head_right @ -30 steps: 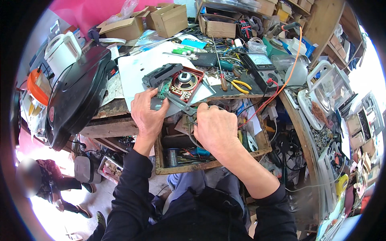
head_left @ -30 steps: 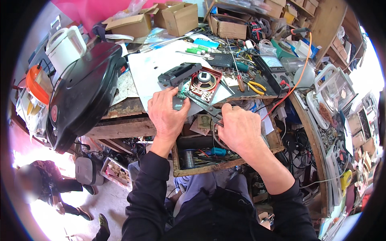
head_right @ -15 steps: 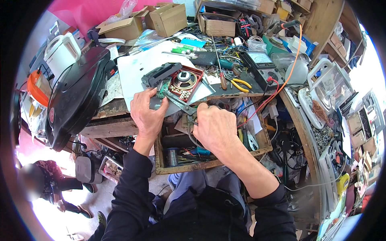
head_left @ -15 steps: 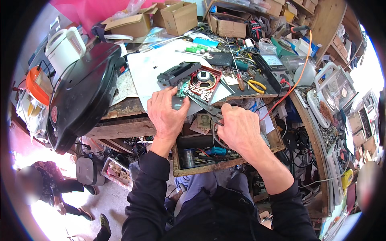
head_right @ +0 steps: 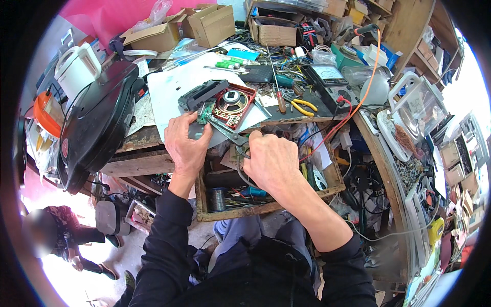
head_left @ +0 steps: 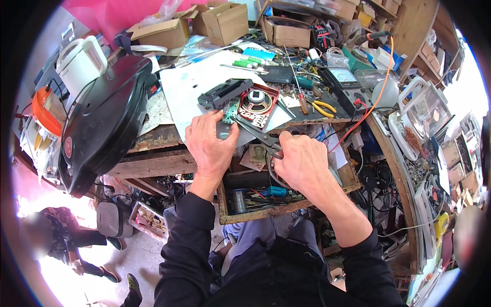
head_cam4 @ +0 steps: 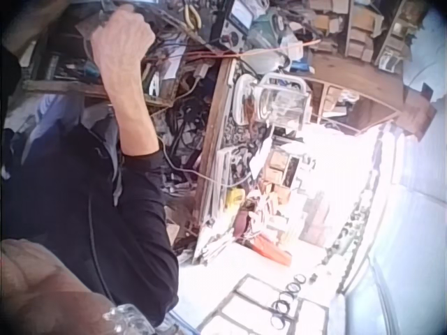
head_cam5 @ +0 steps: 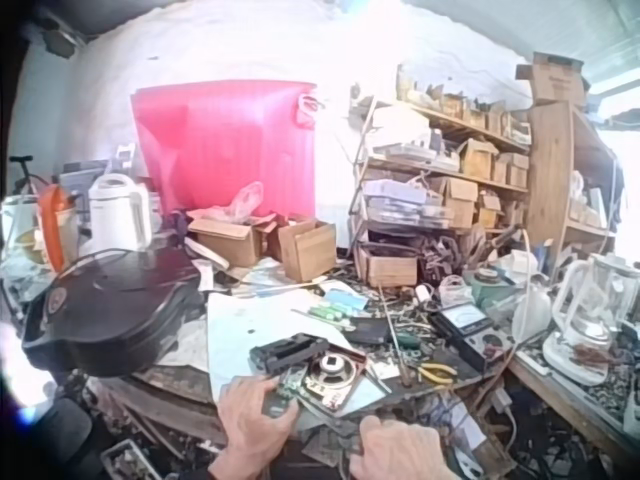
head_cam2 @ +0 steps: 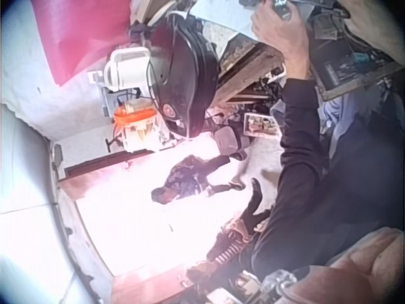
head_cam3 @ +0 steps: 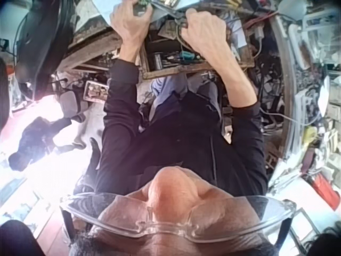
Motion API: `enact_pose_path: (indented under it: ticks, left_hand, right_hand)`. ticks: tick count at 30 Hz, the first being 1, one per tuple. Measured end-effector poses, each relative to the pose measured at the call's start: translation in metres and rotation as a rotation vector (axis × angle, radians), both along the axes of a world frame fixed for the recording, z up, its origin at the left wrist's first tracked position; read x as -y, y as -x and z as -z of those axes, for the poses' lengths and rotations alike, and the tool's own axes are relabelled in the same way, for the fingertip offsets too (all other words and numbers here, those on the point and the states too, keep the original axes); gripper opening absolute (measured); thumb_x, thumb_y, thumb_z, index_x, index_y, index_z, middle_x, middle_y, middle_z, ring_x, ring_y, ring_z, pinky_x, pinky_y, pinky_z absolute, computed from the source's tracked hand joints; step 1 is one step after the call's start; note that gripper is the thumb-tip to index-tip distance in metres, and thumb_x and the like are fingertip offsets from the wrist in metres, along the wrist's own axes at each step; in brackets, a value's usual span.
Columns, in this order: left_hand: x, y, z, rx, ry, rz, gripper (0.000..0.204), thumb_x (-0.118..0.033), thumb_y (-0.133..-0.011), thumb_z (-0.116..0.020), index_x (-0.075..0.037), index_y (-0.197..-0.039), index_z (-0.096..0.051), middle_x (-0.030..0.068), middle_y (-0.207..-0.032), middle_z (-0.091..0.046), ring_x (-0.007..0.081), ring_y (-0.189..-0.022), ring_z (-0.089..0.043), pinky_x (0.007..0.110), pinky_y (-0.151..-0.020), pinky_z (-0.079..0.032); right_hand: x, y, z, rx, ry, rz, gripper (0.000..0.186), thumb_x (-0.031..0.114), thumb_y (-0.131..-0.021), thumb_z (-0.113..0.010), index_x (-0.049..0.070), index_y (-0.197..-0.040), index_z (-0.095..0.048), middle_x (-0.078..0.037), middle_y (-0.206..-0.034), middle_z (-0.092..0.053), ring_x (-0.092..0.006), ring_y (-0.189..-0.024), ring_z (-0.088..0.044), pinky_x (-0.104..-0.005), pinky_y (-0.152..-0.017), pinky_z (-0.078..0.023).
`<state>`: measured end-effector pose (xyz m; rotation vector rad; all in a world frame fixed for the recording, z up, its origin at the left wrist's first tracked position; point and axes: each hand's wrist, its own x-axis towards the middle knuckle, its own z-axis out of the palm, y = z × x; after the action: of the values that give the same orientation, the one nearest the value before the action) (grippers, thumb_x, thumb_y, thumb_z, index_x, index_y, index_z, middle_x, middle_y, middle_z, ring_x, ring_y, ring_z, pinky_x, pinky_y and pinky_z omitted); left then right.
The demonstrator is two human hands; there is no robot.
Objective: The person disassembles a small electronic device, removes a circuit board, and uses pliers to cut a wire. They then use a soldering iron to work on the board's connections before wiping the area with a cloth.
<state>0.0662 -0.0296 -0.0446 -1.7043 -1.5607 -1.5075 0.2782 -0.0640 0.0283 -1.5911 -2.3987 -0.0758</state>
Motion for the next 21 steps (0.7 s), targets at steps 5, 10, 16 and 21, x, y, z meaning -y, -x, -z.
enact_pose_path:
  ticks: [5,10,16,21]
  left_hand:
    - [0.0012,-0.0002,-0.0006,0.004,-0.001,0.007,0.035,-0.018,-0.075,-0.085,-0.006,-0.105,-0.072,0.0086,-0.108,-0.076,0.0271,-0.102,-0.068,0.041,-0.089,-0.047]
    - [0.0004,-0.0013,-0.0003,0.005,0.0,0.003,0.035,-0.018,-0.075,-0.085,-0.007,-0.106,-0.072,0.0083,-0.108,-0.076,0.0272,-0.101,-0.068,0.041,-0.089,-0.047]
    - [0.0001,-0.0022,-0.0004,0.004,0.0,-0.003,0.035,-0.018,-0.075,-0.085,-0.007,-0.106,-0.073,0.0085,-0.108,-0.076,0.0272,-0.101,-0.068,0.041,-0.09,-0.047]
    - [0.0007,-0.0019,-0.0017,-0.002,0.0,-0.012,0.035,-0.019,-0.075,-0.085,-0.007,-0.106,-0.073,0.0086,-0.109,-0.076,0.0272,-0.101,-0.068,0.041,-0.09,-0.047]
  right_hand:
    - [0.0009,-0.0002,-0.0006,-0.025,0.002,-0.002,0.028,0.023,-0.081,-0.075,-0.002,-0.089,-0.066,-0.022,-0.083,-0.074,-0.0408,-0.079,-0.075,-0.0496,-0.07,-0.06]
    - [-0.0006,-0.0017,0.0038,-0.06,-0.007,0.006,0.022,0.019,-0.08,-0.07,-0.001,-0.086,-0.063,-0.021,-0.078,-0.071,-0.0431,-0.079,-0.072,-0.0528,-0.072,-0.057]
    - [-0.0018,-0.002,0.0037,-0.058,0.001,0.011,0.021,0.02,-0.08,-0.069,0.0,-0.084,-0.064,-0.022,-0.078,-0.071,-0.0429,-0.081,-0.072,-0.0537,-0.073,-0.056]
    - [-0.0024,-0.002,-0.0016,-0.054,0.047,-0.007,0.027,0.023,-0.081,-0.073,-0.002,-0.088,-0.067,-0.024,-0.085,-0.074,-0.0424,-0.083,-0.074,-0.0515,-0.075,-0.059]
